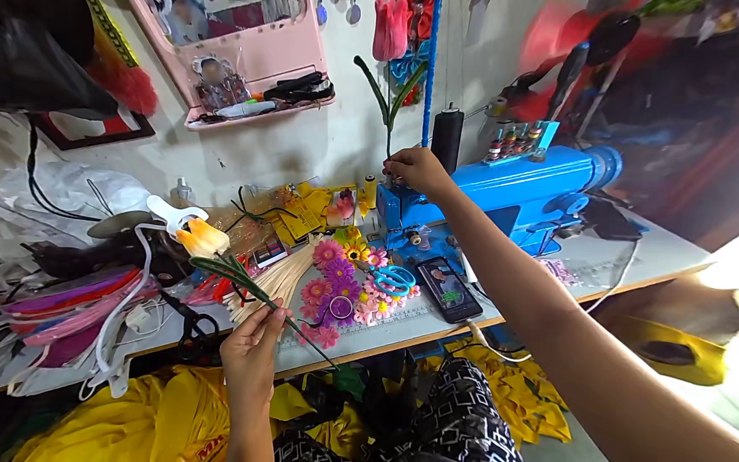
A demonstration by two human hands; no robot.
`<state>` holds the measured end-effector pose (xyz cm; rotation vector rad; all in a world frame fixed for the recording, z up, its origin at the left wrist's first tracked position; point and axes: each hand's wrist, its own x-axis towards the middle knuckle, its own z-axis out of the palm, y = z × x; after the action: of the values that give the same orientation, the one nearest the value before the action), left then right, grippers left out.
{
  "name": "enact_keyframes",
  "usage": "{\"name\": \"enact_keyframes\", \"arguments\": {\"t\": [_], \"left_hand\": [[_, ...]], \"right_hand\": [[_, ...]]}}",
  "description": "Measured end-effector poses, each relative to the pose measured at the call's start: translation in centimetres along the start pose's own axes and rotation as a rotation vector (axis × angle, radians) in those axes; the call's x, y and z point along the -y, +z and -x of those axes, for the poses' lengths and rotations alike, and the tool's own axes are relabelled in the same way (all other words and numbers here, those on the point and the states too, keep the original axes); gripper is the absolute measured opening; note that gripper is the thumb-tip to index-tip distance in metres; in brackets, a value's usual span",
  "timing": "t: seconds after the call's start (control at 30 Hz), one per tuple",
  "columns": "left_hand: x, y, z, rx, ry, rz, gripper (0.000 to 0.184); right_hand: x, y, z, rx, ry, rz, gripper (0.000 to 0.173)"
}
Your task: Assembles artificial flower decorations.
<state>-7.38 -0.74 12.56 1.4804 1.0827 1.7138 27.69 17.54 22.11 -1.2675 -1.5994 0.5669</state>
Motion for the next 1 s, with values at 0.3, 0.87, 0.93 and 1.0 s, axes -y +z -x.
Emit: {"name": "enact_keyframes", "arguments": {"t": [0.3, 0.87, 0.93, 1.0], "left_hand": [[-0.2, 0.4, 0.1, -0.014, -0.023, -0.003, 0.015], [1.0, 2.3, 3.5, 0.154, -0.043, -0.029, 0.017], [1.5, 2.4, 4.4, 0.192, -0.033, -0.069, 0.018], [2.3, 2.4, 5.1, 0.220, -0.006, -0.104, 0.018]], "right_hand": [[-0.1, -0.2, 0.4, -0.074, -0.052, 0.082, 0.032], [2.6, 8.8, 16.5, 0.142, -0.251, -0.209, 0.018], [2.9, 9.9, 17.2, 0.199, -0.184, -0.342, 0.018], [3.3, 10.6, 17.3, 0.210, -0.143, -0.422, 0.022]]}}
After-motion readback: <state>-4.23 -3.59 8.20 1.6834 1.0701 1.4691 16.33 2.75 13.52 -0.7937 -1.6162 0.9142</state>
